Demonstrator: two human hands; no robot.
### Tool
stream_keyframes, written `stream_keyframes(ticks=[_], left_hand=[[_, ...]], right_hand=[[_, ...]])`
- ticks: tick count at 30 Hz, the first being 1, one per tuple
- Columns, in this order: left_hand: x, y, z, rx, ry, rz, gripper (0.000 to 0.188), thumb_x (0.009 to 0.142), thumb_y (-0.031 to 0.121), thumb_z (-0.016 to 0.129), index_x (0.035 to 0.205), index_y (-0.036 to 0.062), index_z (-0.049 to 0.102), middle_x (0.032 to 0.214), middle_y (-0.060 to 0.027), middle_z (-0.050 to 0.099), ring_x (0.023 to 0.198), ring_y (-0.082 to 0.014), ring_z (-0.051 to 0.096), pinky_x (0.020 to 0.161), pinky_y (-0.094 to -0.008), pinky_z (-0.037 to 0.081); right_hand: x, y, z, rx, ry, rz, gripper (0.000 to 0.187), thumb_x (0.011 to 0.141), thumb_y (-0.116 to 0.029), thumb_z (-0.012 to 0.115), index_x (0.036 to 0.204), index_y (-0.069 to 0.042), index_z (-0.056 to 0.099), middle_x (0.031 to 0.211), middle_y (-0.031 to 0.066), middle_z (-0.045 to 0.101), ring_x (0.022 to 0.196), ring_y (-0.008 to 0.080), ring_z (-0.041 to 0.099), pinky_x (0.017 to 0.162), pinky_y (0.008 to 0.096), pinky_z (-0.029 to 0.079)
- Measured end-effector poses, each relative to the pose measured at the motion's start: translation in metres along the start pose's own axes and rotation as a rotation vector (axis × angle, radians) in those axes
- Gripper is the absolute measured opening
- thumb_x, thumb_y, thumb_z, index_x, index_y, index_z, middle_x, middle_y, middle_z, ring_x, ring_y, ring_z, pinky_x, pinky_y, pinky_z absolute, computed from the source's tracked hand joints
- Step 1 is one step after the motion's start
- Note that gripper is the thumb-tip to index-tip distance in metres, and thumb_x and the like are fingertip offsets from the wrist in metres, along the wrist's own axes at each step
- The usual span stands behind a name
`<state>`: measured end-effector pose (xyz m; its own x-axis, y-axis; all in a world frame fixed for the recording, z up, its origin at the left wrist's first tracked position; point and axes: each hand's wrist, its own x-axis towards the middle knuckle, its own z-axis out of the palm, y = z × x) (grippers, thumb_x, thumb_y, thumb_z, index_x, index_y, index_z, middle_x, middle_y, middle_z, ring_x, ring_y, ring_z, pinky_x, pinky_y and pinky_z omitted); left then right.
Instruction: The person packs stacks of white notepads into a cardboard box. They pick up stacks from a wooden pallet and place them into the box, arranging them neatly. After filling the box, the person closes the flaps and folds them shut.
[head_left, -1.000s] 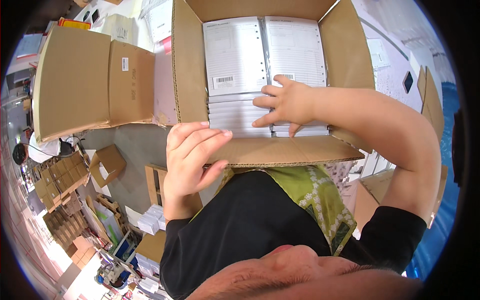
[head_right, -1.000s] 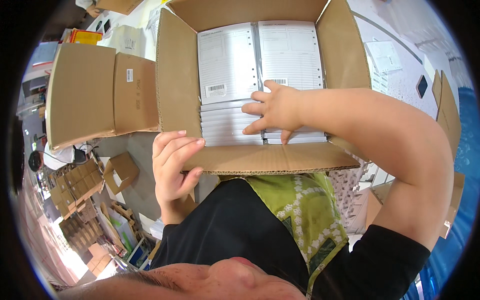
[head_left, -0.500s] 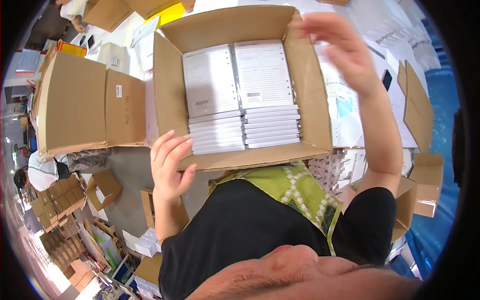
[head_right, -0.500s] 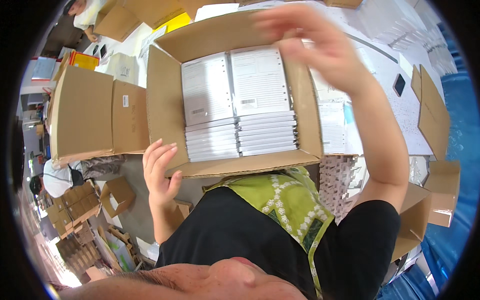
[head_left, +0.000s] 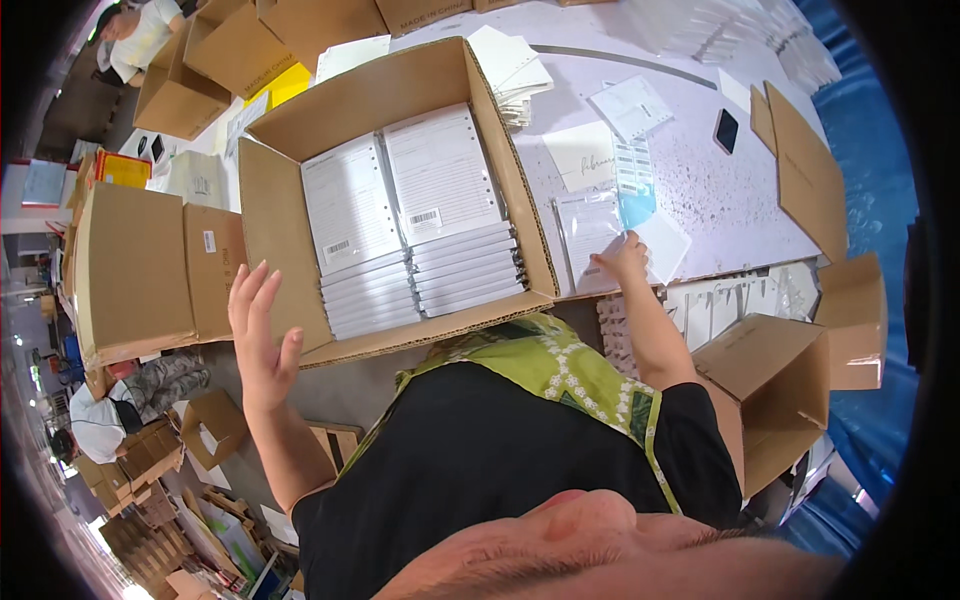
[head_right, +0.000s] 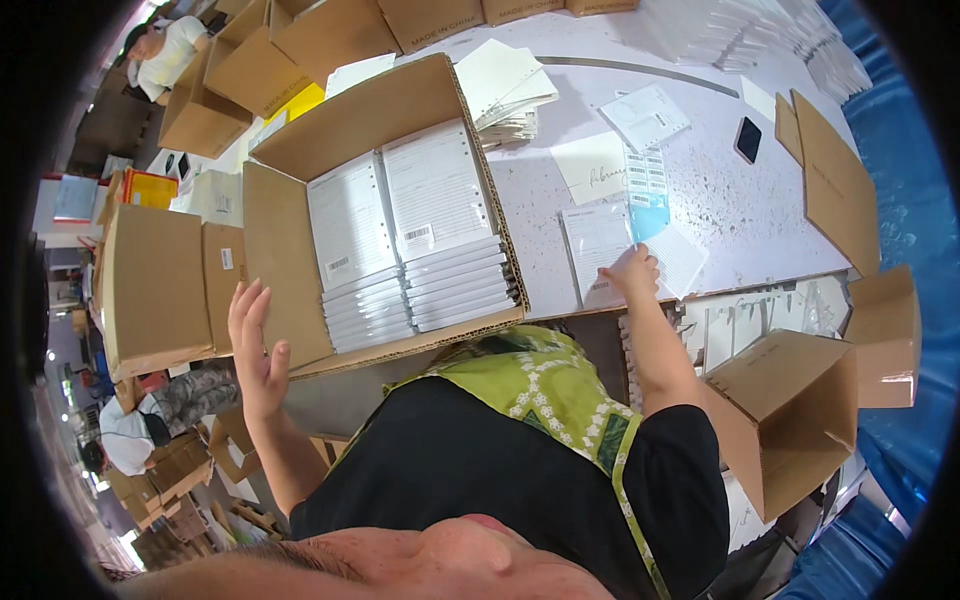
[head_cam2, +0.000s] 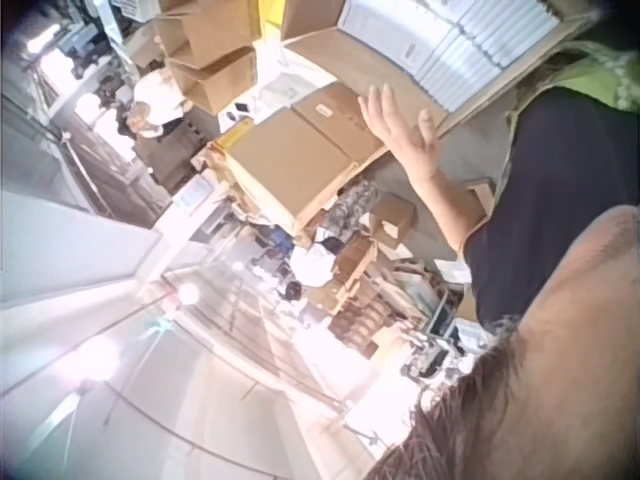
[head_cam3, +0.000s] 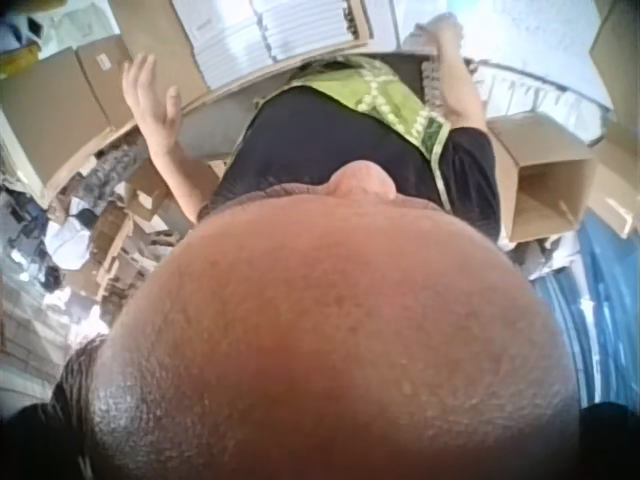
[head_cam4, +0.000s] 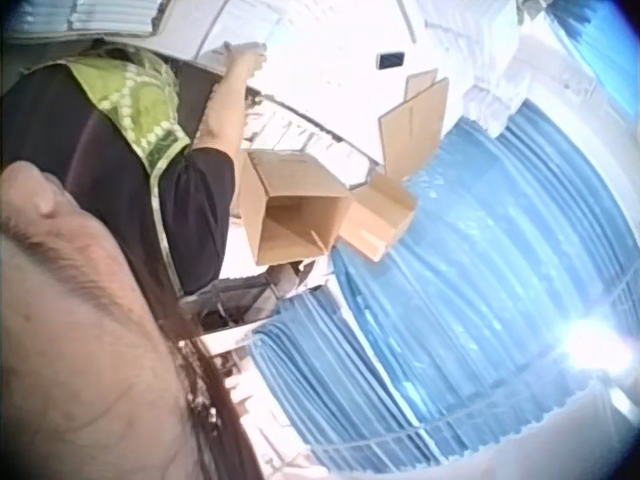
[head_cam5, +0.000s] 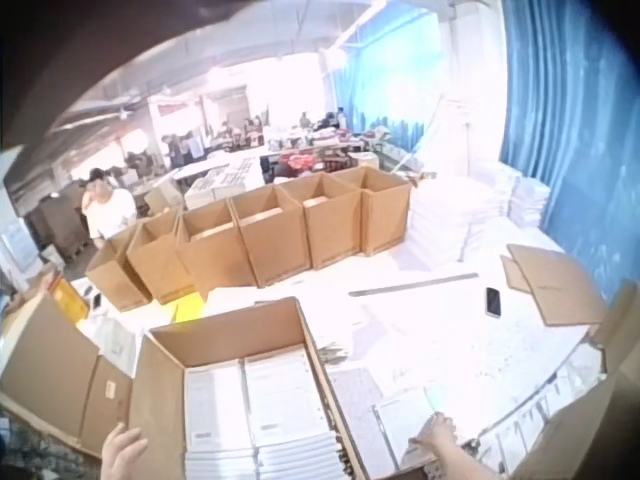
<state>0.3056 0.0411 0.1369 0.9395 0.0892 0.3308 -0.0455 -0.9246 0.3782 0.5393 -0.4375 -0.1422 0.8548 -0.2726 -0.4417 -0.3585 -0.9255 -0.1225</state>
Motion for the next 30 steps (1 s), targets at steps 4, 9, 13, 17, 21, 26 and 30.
stream_keyframes(ticks=[4, 9, 13, 17, 21, 26, 30], left_hand=[[-0.005, 0.006, 0.010, -0.015, 0.044, -0.016, 0.055, 0.093, 0.039, 0.059, 0.133, 0.0009, 0.055, 0.143, -0.0194, 0.048, 0.139, -0.0428, 0.035, 0.113, -0.0517, 0.028], [-0.017, -0.004, 0.015, -0.041, 0.121, -0.049, 0.052, 0.091, 0.030, 0.060, 0.134, 0.0016, 0.055, 0.142, -0.0184, 0.048, 0.139, -0.0402, 0.037, 0.114, -0.0490, 0.029], [-0.032, -0.012, 0.020, -0.251, 0.191, -0.121, 0.058, 0.092, 0.037, 0.061, 0.135, -0.0003, 0.053, 0.146, -0.0194, 0.044, 0.140, -0.0375, 0.036, 0.114, -0.0470, 0.029], [-0.045, -0.031, 0.032, -0.403, 0.240, -0.148, 0.064, 0.095, 0.047, 0.053, 0.137, -0.0012, 0.051, 0.147, -0.0208, 0.042, 0.138, -0.0354, 0.038, 0.113, -0.0456, 0.030], [-0.049, -0.042, 0.050, -0.630, 0.279, -0.173, 0.072, 0.097, 0.055, 0.049, 0.142, -0.0009, 0.045, 0.151, -0.0195, 0.037, 0.138, -0.0306, 0.038, 0.110, -0.0437, 0.033], [-0.061, -0.052, 0.059, -0.717, 0.284, -0.206, 0.071, 0.097, 0.056, 0.049, 0.144, 0.0031, 0.045, 0.152, -0.0178, 0.036, 0.138, -0.0287, 0.038, 0.110, -0.0425, 0.033], [-0.079, -0.052, 0.060, -0.757, 0.303, -0.261, 0.070, 0.097, 0.055, 0.049, 0.143, 0.0028, 0.046, 0.152, -0.0168, 0.037, 0.138, -0.0277, 0.038, 0.109, -0.0415, 0.034]], right_hand=[[0.015, 0.004, -0.003, 0.023, -0.032, 0.085, 0.098, 0.062, -0.048, 0.089, 0.136, -0.006, 0.042, 0.133, 0.0233, 0.054, 0.120, 0.0381, 0.057, 0.098, 0.0495, 0.048], [0.065, 0.042, 0.035, 0.088, 0.066, -0.190, 0.064, 0.077, -0.044, 0.080, 0.114, 0.005, 0.059, 0.121, 0.0264, 0.063, 0.114, 0.0410, 0.061, 0.094, 0.0452, 0.051], [0.049, 0.045, -0.023, 0.359, 0.257, -0.451, 0.063, 0.094, -0.035, 0.065, 0.137, 0.009, 0.048, 0.139, 0.0292, 0.051, 0.134, 0.0383, 0.047, 0.113, 0.0403, 0.035], [0.024, 0.037, -0.149, 0.485, 0.694, -0.555, 0.053, 0.096, -0.031, 0.065, 0.130, 0.008, 0.052, 0.130, 0.0210, 0.059, 0.122, 0.0270, 0.056, 0.105, 0.0360, 0.042], [-0.084, -0.061, -0.261, 1.152, 0.506, -0.922, 0.047, 0.100, -0.019, 0.059, 0.137, 0.004, 0.042, 0.128, 0.0155, 0.058, 0.113, 0.0197, 0.058, 0.095, 0.0317, 0.048], [-0.165, -0.174, -0.263, 1.100, -0.156, -0.822, 0.052, 0.101, -0.020, 0.056, 0.143, 0.004, 0.037, 0.126, 0.0143, 0.059, 0.110, 0.0195, 0.060, 0.092, 0.0311, 0.051], [-0.183, -0.263, -0.197, 0.888, -0.574, -0.706, 0.048, 0.100, -0.020, 0.058, 0.137, 0.004, 0.040, 0.125, 0.0175, 0.059, 0.110, 0.0219, 0.060, 0.093, 0.0361, 0.051]])
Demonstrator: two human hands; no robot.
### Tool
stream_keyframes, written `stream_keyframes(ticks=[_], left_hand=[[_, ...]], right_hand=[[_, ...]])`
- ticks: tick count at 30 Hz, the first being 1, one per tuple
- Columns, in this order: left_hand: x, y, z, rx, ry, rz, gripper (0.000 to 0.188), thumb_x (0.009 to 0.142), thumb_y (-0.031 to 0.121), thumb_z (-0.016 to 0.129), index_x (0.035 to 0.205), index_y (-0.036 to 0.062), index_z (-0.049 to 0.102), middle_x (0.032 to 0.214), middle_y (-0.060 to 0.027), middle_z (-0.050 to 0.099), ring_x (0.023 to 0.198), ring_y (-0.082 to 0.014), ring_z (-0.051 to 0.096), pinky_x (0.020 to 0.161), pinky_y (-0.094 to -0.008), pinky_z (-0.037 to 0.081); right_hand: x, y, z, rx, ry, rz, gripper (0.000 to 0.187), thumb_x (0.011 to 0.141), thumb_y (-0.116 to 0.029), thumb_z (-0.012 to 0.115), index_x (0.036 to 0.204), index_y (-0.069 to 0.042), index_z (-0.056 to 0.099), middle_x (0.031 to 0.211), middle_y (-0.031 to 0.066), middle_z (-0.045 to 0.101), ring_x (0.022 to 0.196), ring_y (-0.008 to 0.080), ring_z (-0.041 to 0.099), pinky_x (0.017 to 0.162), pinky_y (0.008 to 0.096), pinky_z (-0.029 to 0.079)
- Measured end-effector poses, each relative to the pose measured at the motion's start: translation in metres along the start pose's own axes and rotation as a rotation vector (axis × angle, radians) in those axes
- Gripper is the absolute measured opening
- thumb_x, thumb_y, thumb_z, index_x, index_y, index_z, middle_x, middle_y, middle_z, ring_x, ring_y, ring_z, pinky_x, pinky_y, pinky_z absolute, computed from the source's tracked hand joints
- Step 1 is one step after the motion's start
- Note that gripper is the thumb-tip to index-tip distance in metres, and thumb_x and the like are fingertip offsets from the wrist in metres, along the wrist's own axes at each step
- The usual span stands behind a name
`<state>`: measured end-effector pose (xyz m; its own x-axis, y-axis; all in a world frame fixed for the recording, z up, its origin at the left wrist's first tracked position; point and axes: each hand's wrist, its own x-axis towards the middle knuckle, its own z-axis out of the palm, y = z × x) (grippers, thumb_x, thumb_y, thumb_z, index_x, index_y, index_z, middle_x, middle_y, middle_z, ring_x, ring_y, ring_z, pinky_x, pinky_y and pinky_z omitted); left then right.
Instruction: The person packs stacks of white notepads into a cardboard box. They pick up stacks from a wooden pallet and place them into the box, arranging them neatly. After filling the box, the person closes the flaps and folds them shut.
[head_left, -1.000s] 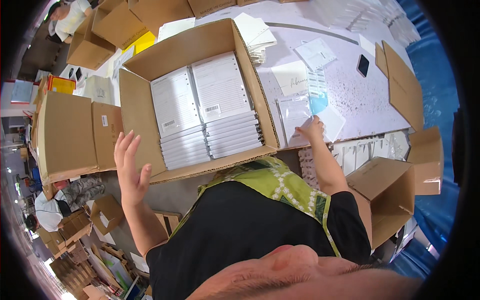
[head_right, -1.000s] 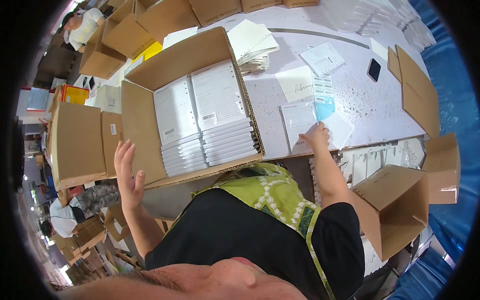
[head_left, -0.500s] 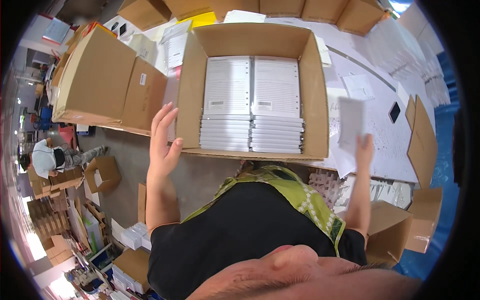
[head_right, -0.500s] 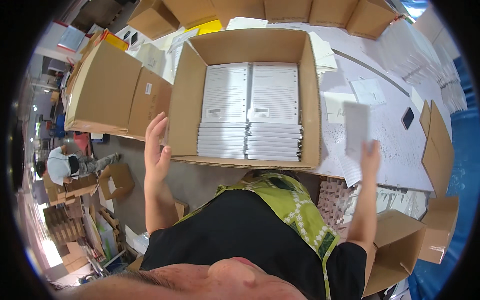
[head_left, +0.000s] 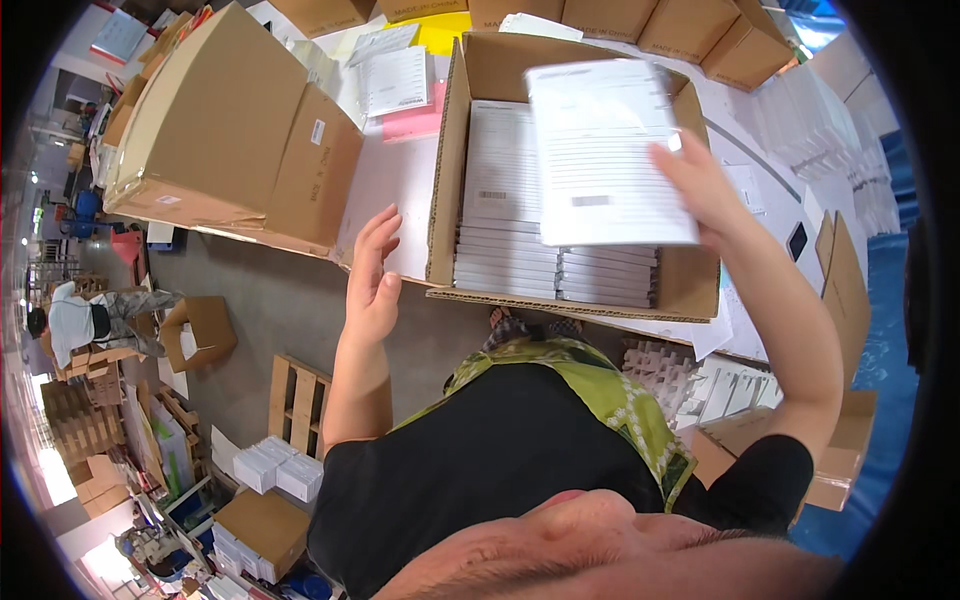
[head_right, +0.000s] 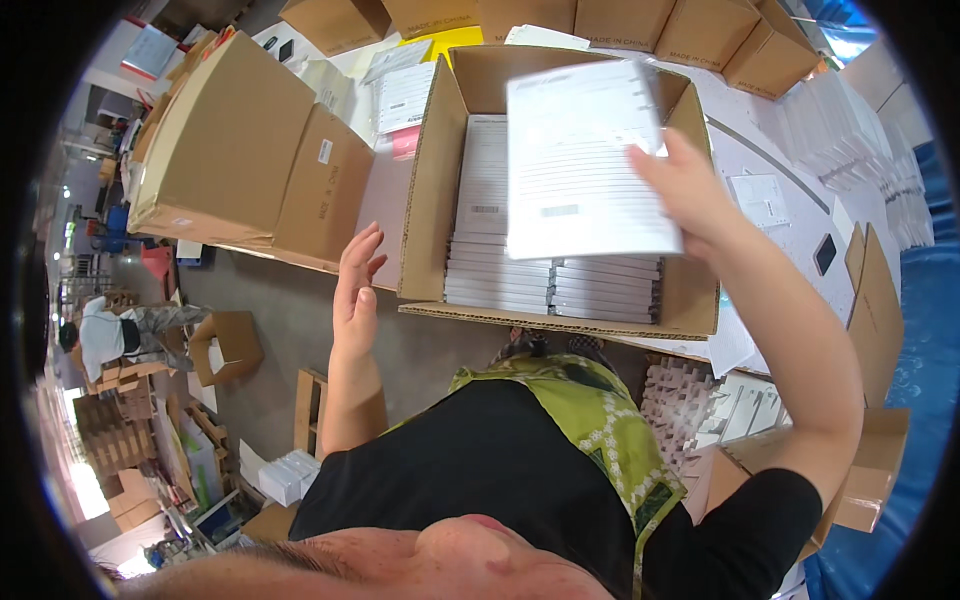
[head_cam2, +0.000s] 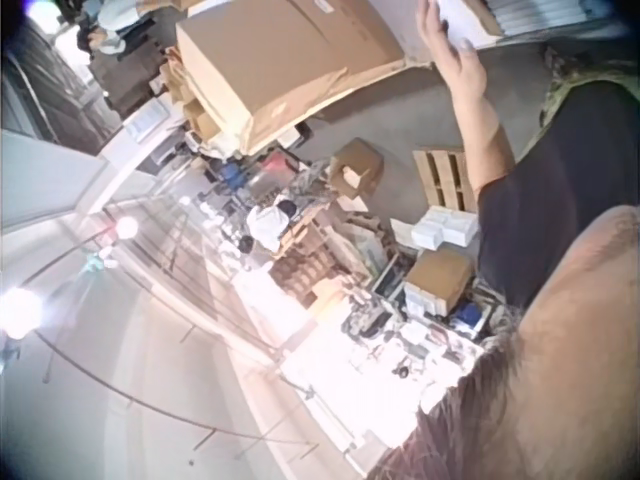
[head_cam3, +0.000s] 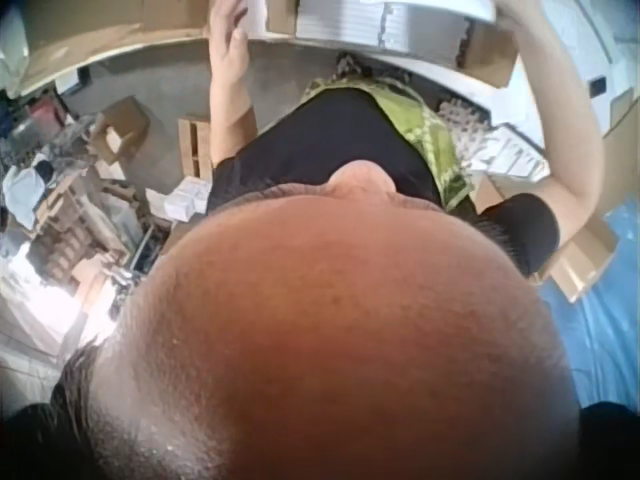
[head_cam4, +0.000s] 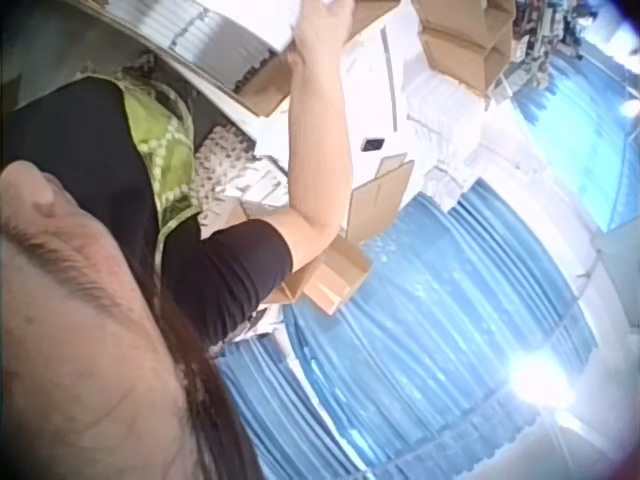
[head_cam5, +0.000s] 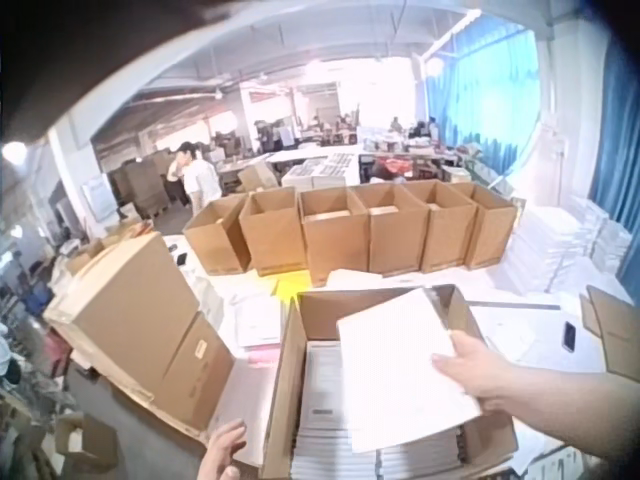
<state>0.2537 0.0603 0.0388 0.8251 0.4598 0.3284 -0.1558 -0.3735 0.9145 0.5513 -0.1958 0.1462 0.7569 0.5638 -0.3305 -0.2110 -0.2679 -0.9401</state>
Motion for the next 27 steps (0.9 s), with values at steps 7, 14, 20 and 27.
stream_keyframes(ticks=[7, 14, 20, 27], left_hand=[[-0.054, -0.001, -0.020, -0.022, 0.104, -0.087, 0.064, 0.098, 0.049, 0.050, 0.141, 0.0028, 0.048, 0.150, -0.0156, 0.041, 0.135, -0.0270, 0.042, 0.107, -0.0406, 0.037], [-0.122, 0.016, -0.023, 0.120, 0.184, -0.227, 0.065, 0.100, 0.050, 0.048, 0.144, 0.0021, 0.044, 0.149, -0.0138, 0.041, 0.134, -0.0285, 0.045, 0.106, -0.0431, 0.039], [-0.161, 0.060, 0.000, 0.227, 0.321, -0.284, 0.056, 0.098, 0.042, 0.051, 0.140, 0.0042, 0.049, 0.147, -0.0164, 0.044, 0.132, -0.0300, 0.046, 0.104, -0.0425, 0.041], [-0.235, 0.106, 0.024, 0.310, 0.456, -0.463, 0.056, 0.097, 0.042, 0.051, 0.139, 0.0053, 0.050, 0.146, -0.0152, 0.046, 0.133, -0.0292, 0.046, 0.104, -0.0430, 0.041]], right_hand=[[0.092, 0.063, 0.066, -0.565, -0.066, 0.163, 0.049, 0.098, -0.028, 0.060, 0.128, 0.007, 0.044, 0.117, 0.0212, 0.060, 0.095, 0.0241, 0.066, 0.076, 0.0389, 0.057], [0.124, 0.058, 0.047, -1.317, -0.531, 0.217, 0.058, 0.091, -0.054, 0.062, 0.080, 0.002, 0.069, 0.076, 0.0137, 0.069, 0.064, 0.0238, 0.067, 0.067, 0.0390, 0.057], [0.105, 0.004, 0.081, -1.723, -0.456, -0.463, 0.062, 0.081, -0.056, 0.071, 0.111, -0.003, 0.065, 0.113, 0.0171, 0.066, 0.108, 0.0326, 0.064, 0.087, 0.0456, 0.054], [0.090, 0.033, 0.097, -1.635, -0.644, -0.476, 0.084, 0.072, -0.045, 0.083, 0.141, -0.014, 0.046, 0.134, 0.0213, 0.047, 0.126, 0.0430, 0.046, 0.102, 0.0506, 0.047]])
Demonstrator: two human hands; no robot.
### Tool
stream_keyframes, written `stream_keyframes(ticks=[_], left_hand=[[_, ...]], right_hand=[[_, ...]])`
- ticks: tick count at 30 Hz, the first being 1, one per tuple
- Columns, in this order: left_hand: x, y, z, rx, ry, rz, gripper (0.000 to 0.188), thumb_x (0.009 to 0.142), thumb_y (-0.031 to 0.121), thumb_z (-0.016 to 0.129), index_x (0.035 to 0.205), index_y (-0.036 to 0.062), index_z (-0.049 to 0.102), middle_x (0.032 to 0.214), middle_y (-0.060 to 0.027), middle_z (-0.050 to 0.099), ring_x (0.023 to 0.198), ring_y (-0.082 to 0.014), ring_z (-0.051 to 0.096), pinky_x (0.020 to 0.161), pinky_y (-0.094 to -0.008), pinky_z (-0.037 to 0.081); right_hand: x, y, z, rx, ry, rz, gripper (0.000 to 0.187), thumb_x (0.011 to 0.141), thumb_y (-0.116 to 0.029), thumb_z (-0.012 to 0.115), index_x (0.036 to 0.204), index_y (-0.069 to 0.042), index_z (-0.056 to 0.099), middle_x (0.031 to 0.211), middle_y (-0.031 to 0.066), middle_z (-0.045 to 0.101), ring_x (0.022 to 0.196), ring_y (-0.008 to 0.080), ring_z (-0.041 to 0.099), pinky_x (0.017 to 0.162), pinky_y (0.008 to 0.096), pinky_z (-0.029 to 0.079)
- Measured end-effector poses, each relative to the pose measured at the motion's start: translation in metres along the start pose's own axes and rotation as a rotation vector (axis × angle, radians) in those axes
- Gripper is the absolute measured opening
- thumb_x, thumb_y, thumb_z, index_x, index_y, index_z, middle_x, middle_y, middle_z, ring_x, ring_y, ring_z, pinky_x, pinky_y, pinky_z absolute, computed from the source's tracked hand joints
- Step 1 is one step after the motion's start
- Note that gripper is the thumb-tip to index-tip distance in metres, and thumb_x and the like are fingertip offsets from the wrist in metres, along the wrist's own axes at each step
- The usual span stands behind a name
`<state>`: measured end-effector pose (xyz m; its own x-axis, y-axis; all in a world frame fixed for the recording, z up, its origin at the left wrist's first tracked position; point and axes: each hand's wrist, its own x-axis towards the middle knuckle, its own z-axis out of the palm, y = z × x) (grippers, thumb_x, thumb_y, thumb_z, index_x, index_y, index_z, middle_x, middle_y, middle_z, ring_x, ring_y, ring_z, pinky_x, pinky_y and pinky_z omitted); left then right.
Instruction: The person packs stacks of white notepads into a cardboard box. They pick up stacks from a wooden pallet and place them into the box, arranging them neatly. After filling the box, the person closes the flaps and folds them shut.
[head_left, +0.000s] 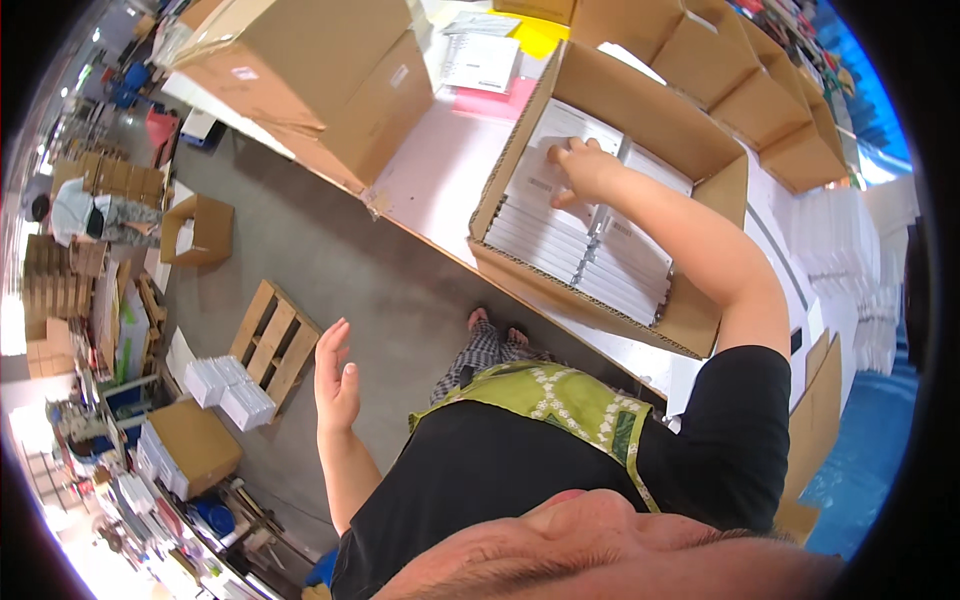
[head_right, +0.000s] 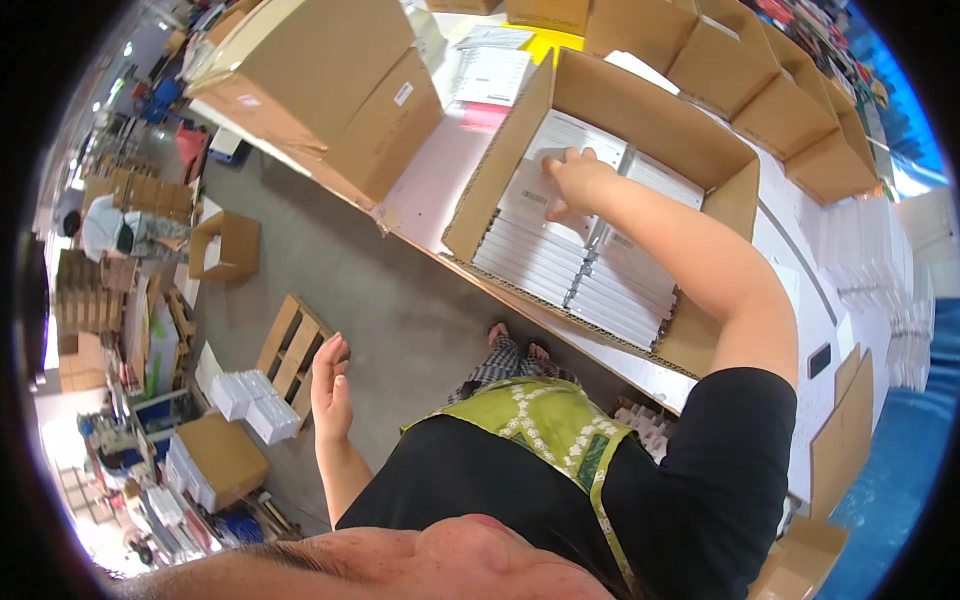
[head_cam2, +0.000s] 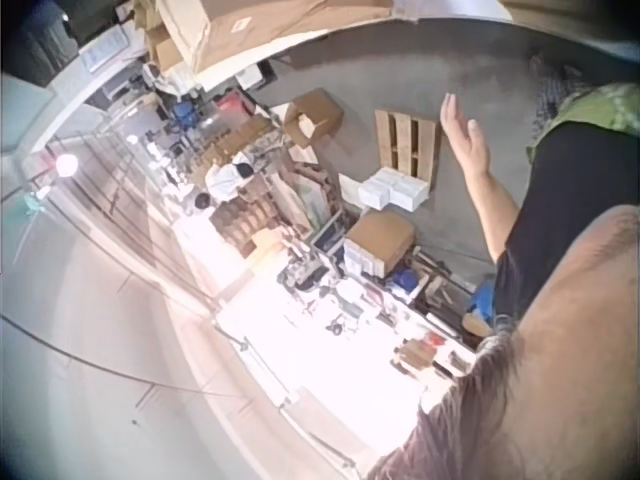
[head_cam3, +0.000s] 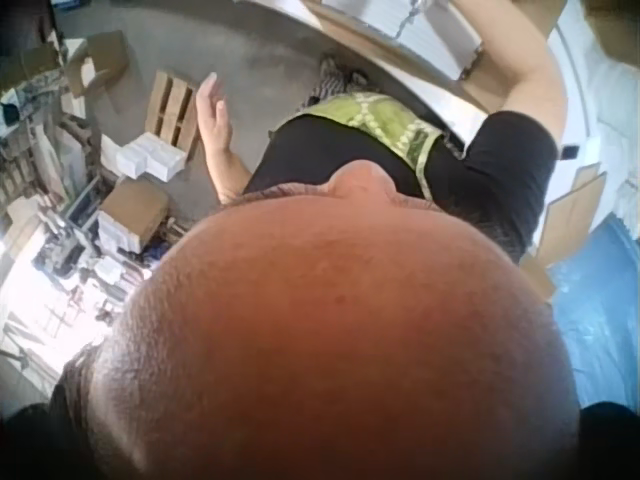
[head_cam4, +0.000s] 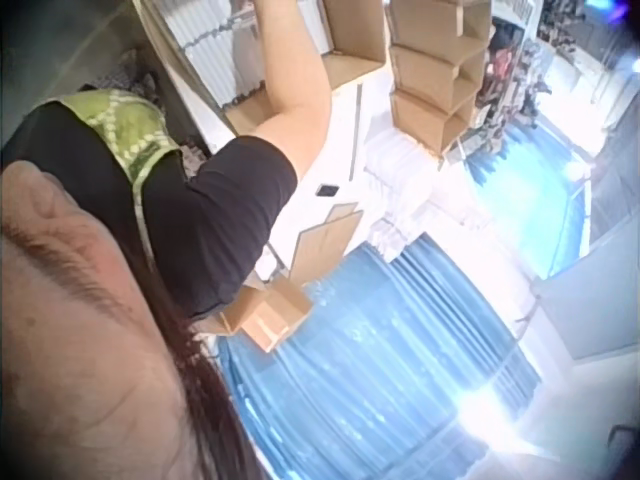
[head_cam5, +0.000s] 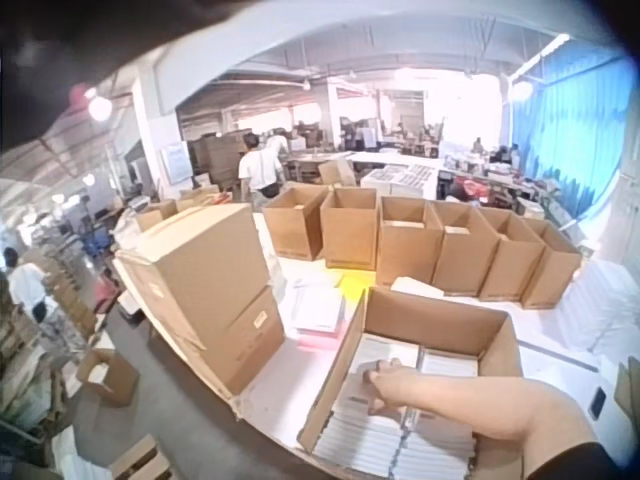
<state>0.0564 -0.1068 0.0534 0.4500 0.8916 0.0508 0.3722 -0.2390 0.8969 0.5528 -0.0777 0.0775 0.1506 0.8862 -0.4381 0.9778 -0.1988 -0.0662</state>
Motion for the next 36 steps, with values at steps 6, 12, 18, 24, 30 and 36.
stream_keyframes(ticks=[6, 12, 18, 24, 30, 36], left_hand=[[-0.066, 0.001, -0.028, 0.045, 0.081, -0.071, 0.051, 0.094, 0.034, 0.057, 0.139, 0.0090, 0.052, 0.146, -0.0125, 0.047, 0.132, -0.0279, 0.047, 0.106, -0.0417, 0.039], [-0.152, 0.024, -0.075, 0.182, 0.207, -0.091, 0.049, 0.090, 0.018, 0.063, 0.136, 0.0078, 0.052, 0.139, -0.0156, 0.051, 0.129, -0.0336, 0.049, 0.107, -0.0412, 0.040], [-0.277, 0.096, -0.181, 0.259, 0.316, -0.238, 0.049, 0.088, 0.017, 0.067, 0.134, 0.0060, 0.054, 0.134, -0.0164, 0.055, 0.125, -0.0336, 0.052, 0.103, -0.0403, 0.043], [-0.407, 0.220, -0.300, 0.365, 0.432, -0.453, 0.047, 0.087, 0.017, 0.068, 0.131, 0.0057, 0.056, 0.130, -0.0159, 0.057, 0.119, -0.0349, 0.055, 0.099, -0.0411, 0.046], [-0.503, 0.296, -0.416, 0.190, 0.549, -0.657, 0.047, 0.087, 0.018, 0.068, 0.130, 0.0048, 0.056, 0.127, -0.0165, 0.059, 0.118, -0.0345, 0.055, 0.099, -0.0415, 0.046], [-0.507, 0.212, -0.408, 0.134, 0.725, -0.874, 0.046, 0.086, 0.014, 0.070, 0.129, 0.0050, 0.057, 0.125, -0.0162, 0.060, 0.116, -0.0337, 0.057, 0.098, -0.0402, 0.047]], right_hand=[[-0.003, 0.035, -0.008, -0.039, 0.027, -0.127, 0.070, 0.077, -0.044, 0.079, 0.132, -0.008, 0.055, 0.131, 0.0195, 0.055, 0.120, 0.0376, 0.055, 0.101, 0.0444, 0.046], [-0.081, -0.035, -0.176, 0.246, 0.935, -0.170, 0.027, 0.096, -0.026, 0.061, 0.112, -0.004, 0.065, 0.103, 0.0128, 0.070, 0.100, 0.0226, 0.067, 0.087, 0.0338, 0.050], [-0.214, -0.236, -0.274, 0.244, 0.965, -0.828, 0.014, 0.097, -0.007, 0.057, 0.108, -0.001, 0.065, 0.104, 0.0073, 0.067, 0.098, 0.0173, 0.062, 0.089, 0.0292, 0.048], [-0.290, -0.523, -0.307, 0.288, 0.423, -1.377, 0.009, 0.083, 0.000, 0.068, 0.092, -0.002, 0.066, 0.089, 0.0100, 0.067, 0.084, 0.0236, 0.066, 0.075, 0.0335, 0.051], [-0.275, -0.723, -0.248, 0.293, -0.356, -1.176, 0.016, 0.090, -0.015, 0.066, 0.103, -0.006, 0.066, 0.093, 0.0063, 0.070, 0.088, 0.0181, 0.068, 0.070, 0.0315, 0.051], [-0.125, -0.899, -0.053, 0.118, -0.633, -1.290, 0.044, 0.089, -0.022, 0.069, 0.127, -0.003, 0.056, 0.126, 0.0142, 0.061, 0.116, 0.0237, 0.060, 0.099, 0.0366, 0.048]])
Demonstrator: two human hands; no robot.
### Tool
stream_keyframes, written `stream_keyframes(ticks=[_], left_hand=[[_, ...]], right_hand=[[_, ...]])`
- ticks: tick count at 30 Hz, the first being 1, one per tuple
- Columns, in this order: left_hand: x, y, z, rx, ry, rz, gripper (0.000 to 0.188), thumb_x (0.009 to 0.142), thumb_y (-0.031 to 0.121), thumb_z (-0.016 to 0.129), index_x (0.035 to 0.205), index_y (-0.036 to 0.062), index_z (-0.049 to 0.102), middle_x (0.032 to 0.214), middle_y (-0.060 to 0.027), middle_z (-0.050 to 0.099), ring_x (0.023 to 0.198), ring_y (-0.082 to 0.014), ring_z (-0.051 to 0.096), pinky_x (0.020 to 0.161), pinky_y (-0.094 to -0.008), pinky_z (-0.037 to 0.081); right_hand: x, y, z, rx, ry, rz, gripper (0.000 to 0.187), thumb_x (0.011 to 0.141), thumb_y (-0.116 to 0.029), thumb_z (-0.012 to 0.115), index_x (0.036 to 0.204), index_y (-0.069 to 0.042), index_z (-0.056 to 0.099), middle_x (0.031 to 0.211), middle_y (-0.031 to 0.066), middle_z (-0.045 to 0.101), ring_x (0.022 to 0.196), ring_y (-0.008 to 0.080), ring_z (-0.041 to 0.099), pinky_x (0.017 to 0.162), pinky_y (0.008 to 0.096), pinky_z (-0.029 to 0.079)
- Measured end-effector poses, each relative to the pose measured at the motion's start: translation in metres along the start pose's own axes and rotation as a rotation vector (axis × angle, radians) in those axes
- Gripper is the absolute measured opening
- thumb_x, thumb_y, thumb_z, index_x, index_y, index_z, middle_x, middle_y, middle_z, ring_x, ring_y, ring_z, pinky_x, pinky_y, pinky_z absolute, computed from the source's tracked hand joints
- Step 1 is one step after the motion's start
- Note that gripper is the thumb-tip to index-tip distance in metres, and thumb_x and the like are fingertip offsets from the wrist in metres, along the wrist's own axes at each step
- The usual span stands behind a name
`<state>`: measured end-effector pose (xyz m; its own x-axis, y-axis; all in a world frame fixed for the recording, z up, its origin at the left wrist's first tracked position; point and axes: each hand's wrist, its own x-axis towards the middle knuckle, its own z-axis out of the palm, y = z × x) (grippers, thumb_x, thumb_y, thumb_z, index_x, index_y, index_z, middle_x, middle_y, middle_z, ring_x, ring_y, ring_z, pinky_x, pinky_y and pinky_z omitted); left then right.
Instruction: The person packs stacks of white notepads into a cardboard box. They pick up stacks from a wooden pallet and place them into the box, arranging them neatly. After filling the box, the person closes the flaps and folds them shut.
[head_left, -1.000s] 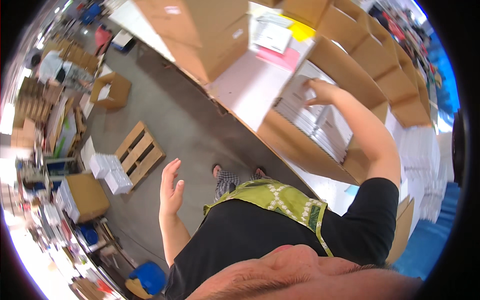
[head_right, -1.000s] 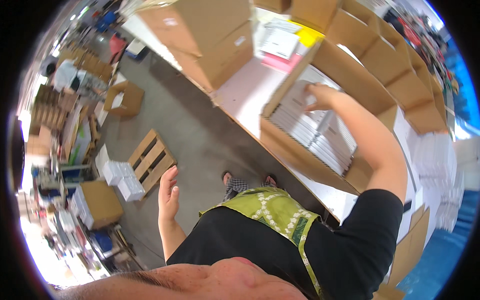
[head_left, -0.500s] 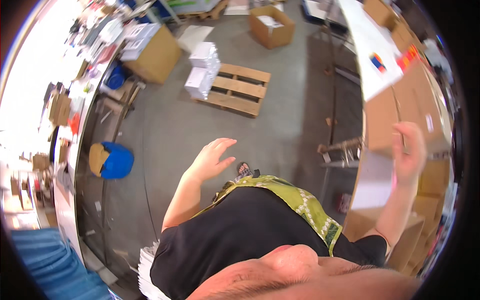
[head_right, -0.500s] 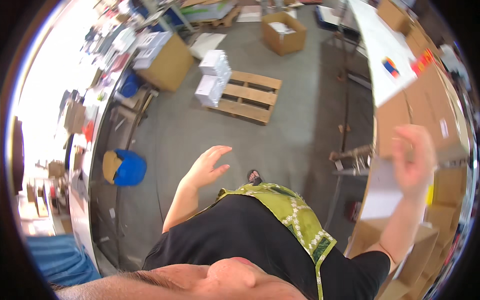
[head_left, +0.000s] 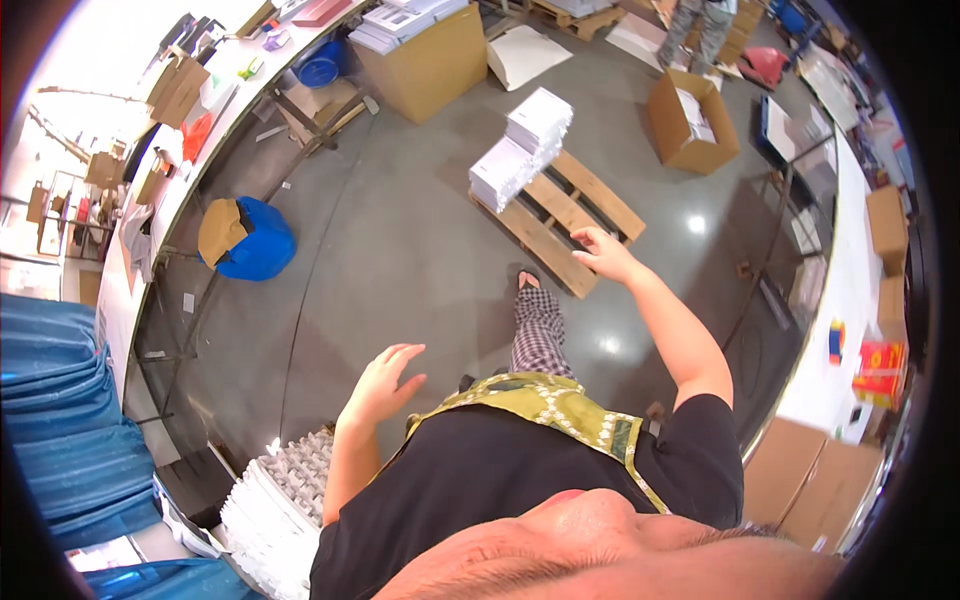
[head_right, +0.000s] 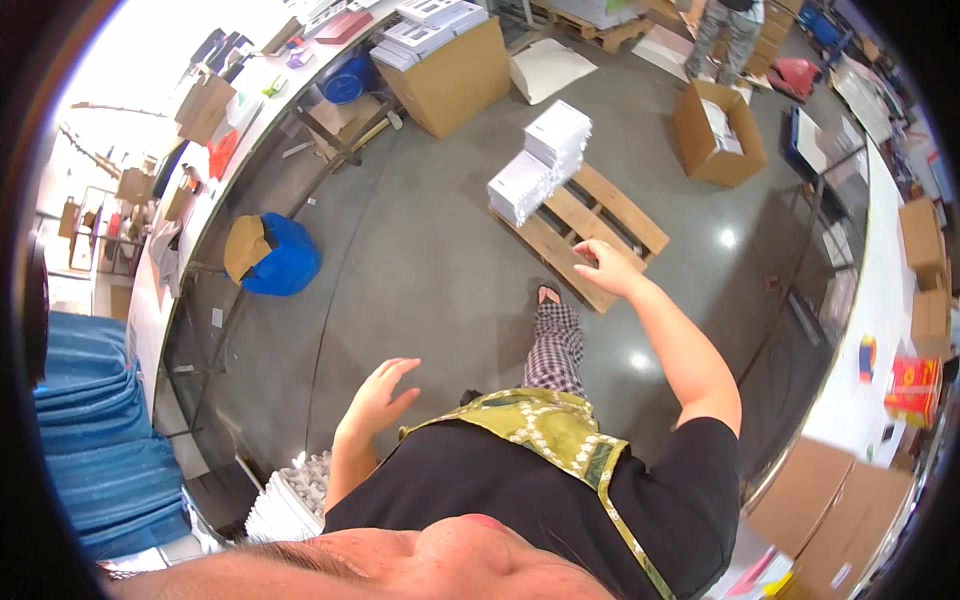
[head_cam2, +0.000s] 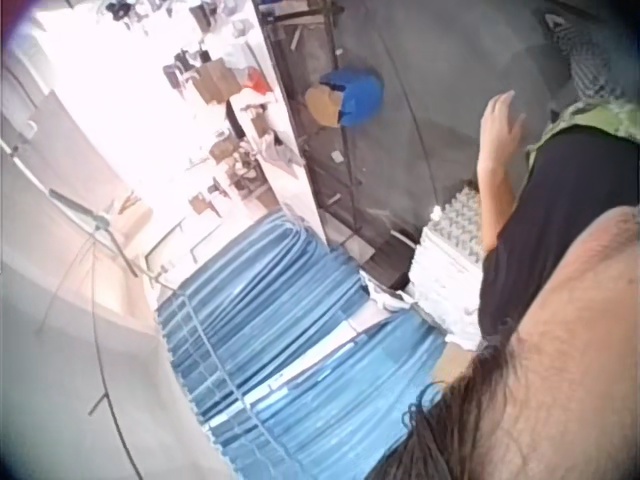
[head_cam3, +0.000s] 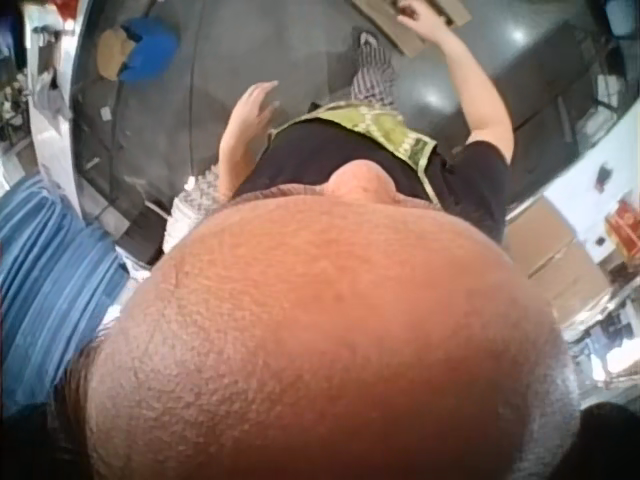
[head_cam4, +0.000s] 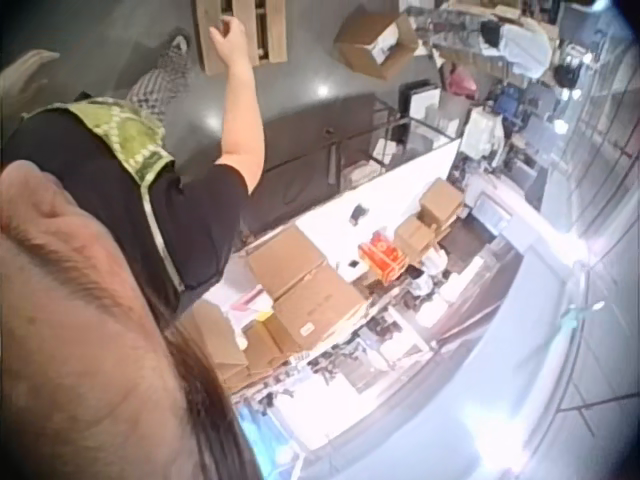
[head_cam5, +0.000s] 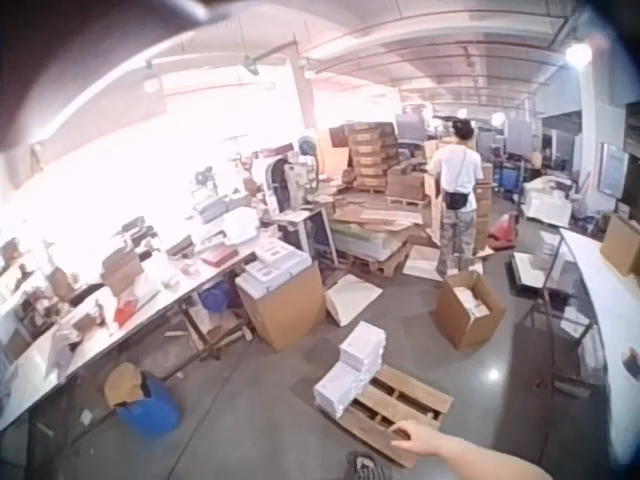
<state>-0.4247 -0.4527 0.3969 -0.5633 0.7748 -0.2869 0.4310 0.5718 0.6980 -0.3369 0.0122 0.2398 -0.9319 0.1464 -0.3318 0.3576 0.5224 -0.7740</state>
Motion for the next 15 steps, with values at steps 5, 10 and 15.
stream_keyframes(ticks=[5, 10, 15], left_hand=[[0.078, -0.024, -0.026, -0.023, 0.073, -0.175, 0.045, 0.086, 0.012, 0.070, 0.129, 0.0058, 0.057, 0.124, -0.0161, 0.061, 0.117, -0.0342, 0.057, 0.099, -0.0401, 0.047], [0.198, -0.045, -0.015, -0.114, -0.023, -0.341, 0.044, 0.087, 0.020, 0.070, 0.128, 0.0093, 0.058, 0.122, -0.0164, 0.062, 0.114, -0.0357, 0.059, 0.095, -0.0430, 0.050], [0.267, -0.070, 0.004, -0.140, -0.147, -0.470, 0.044, 0.087, 0.021, 0.070, 0.128, 0.0096, 0.058, 0.122, -0.0166, 0.062, 0.112, -0.0365, 0.060, 0.094, -0.0437, 0.050]], right_hand=[[0.182, 0.066, -0.003, -0.069, 0.063, 0.251, 0.079, 0.083, -0.033, 0.075, 0.145, -0.002, 0.037, 0.149, 0.0206, 0.039, 0.139, 0.0337, 0.038, 0.115, 0.0401, 0.033], [0.343, 0.142, -0.001, -0.359, -0.001, 0.443, 0.098, 0.078, -0.035, 0.080, 0.154, -0.010, 0.024, 0.158, 0.0180, 0.025, 0.145, 0.0346, 0.029, 0.118, 0.0447, 0.030], [0.466, 0.213, 0.006, -0.520, -0.059, 0.572, 0.119, 0.075, -0.043, 0.082, 0.158, -0.015, 0.002, 0.165, 0.0097, 0.005, 0.151, 0.0292, 0.013, 0.117, 0.0483, 0.030]])
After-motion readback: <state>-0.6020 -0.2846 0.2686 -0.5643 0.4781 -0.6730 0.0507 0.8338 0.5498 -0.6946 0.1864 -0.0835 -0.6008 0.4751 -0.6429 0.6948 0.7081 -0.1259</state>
